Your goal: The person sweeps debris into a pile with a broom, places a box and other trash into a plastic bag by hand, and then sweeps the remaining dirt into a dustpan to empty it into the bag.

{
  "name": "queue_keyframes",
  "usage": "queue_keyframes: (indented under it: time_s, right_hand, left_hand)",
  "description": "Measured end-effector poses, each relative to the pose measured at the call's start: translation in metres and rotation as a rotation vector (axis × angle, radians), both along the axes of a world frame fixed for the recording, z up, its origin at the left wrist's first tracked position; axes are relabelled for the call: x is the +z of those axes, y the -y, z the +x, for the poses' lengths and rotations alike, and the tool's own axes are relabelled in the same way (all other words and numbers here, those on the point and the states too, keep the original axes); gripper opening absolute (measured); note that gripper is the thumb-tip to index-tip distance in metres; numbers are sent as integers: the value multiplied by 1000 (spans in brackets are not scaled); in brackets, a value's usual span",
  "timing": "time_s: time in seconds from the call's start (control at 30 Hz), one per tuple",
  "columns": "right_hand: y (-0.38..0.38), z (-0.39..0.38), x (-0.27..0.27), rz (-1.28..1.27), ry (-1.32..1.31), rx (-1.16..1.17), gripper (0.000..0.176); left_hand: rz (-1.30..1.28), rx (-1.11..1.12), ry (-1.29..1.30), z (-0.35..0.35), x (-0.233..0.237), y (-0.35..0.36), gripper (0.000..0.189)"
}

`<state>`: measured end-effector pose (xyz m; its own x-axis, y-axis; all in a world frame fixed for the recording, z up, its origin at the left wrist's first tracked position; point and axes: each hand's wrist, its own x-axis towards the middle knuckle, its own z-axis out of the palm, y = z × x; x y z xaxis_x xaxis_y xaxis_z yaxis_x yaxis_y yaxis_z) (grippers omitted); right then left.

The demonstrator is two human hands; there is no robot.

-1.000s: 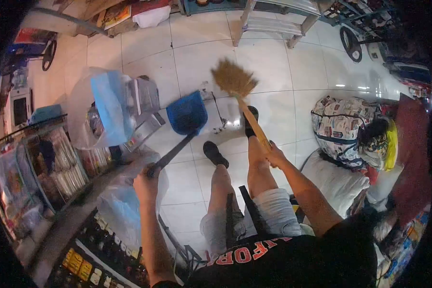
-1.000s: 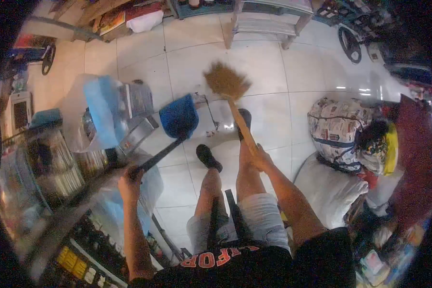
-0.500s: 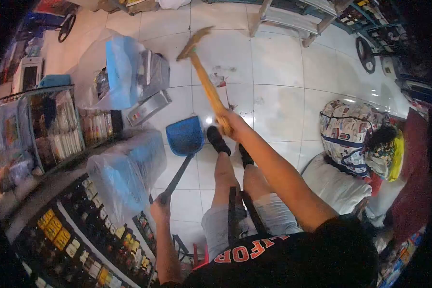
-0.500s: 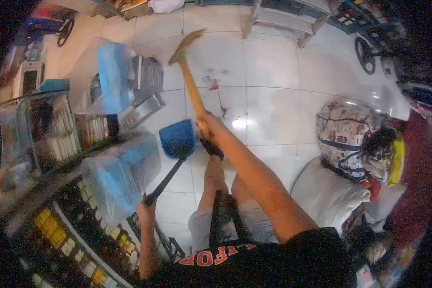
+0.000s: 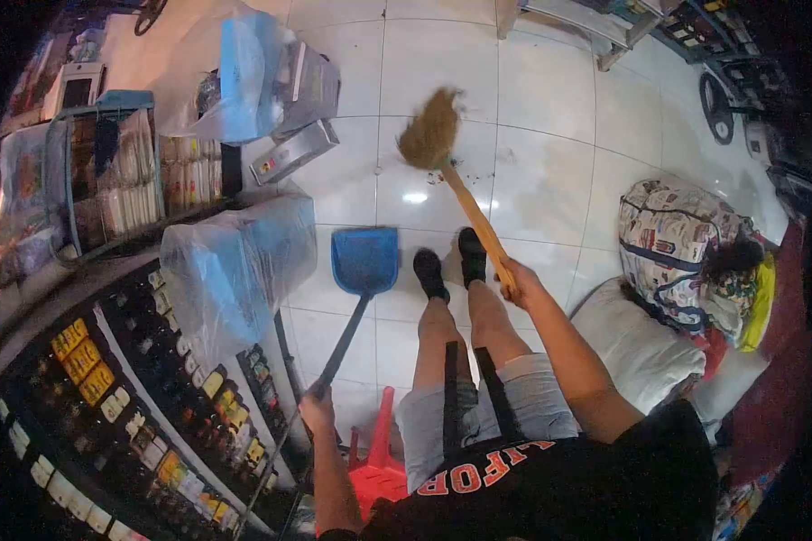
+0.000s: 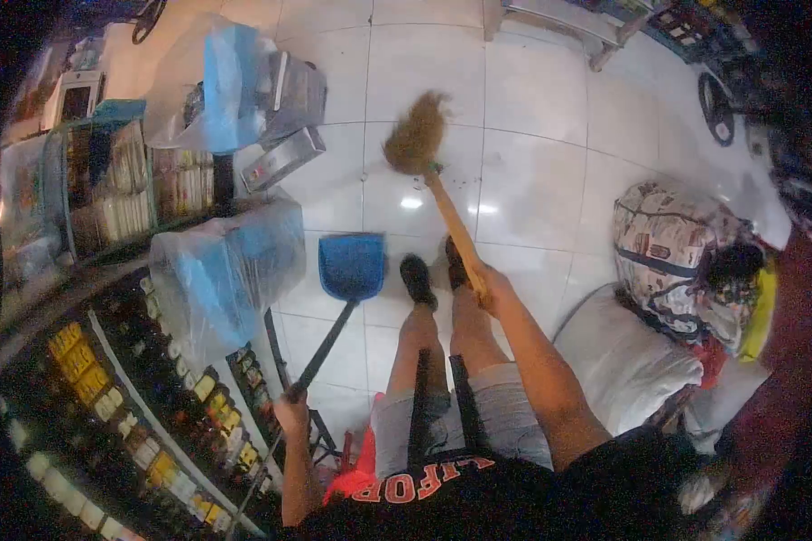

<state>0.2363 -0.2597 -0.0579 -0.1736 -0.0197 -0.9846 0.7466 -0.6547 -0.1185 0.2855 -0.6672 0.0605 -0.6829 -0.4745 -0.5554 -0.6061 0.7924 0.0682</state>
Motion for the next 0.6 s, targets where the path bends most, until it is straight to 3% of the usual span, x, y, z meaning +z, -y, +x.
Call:
queue_keyframes:
  time_s: [0.1, 0.17, 0.27, 0.33, 0.37, 0.47, 0.5, 0.57, 0.6]
  right_hand:
    - [3, 33, 40, 80, -56, 40, 36]
    - [12, 51, 57, 196, -150, 351, 45]
    - [49, 60, 69, 191, -283, 406, 45]
    - [76, 68, 24, 353, -488, 708, 45]
    - [89, 66, 12, 412, -553, 805, 44]
    - [122, -14, 50, 212, -383, 861, 42]
    - [122, -19, 41, 203, -382, 858, 42]
    - [115, -14, 3, 386, -410, 1114, 41]
    - [105, 6, -32, 411, -427, 1039, 35]
  left_hand:
    - [-137, -239, 40, 20, -2, -2, 24]
    - [-118, -209, 81, 30, -9, 2, 22]
    - [1, -28, 73, 65, -29, 25, 19]
    - [66, 109, 219, 62, -21, 21, 22]
    - [111, 80, 229, 81, -41, 40, 30]
    - [-73, -49, 193, 94, -59, 41, 32]
    - [-81, -49, 197, 92, -58, 39, 32]
    - [-44, -51, 196, 79, -53, 25, 35]
    - [-45, -52, 192, 80, -50, 23, 35]
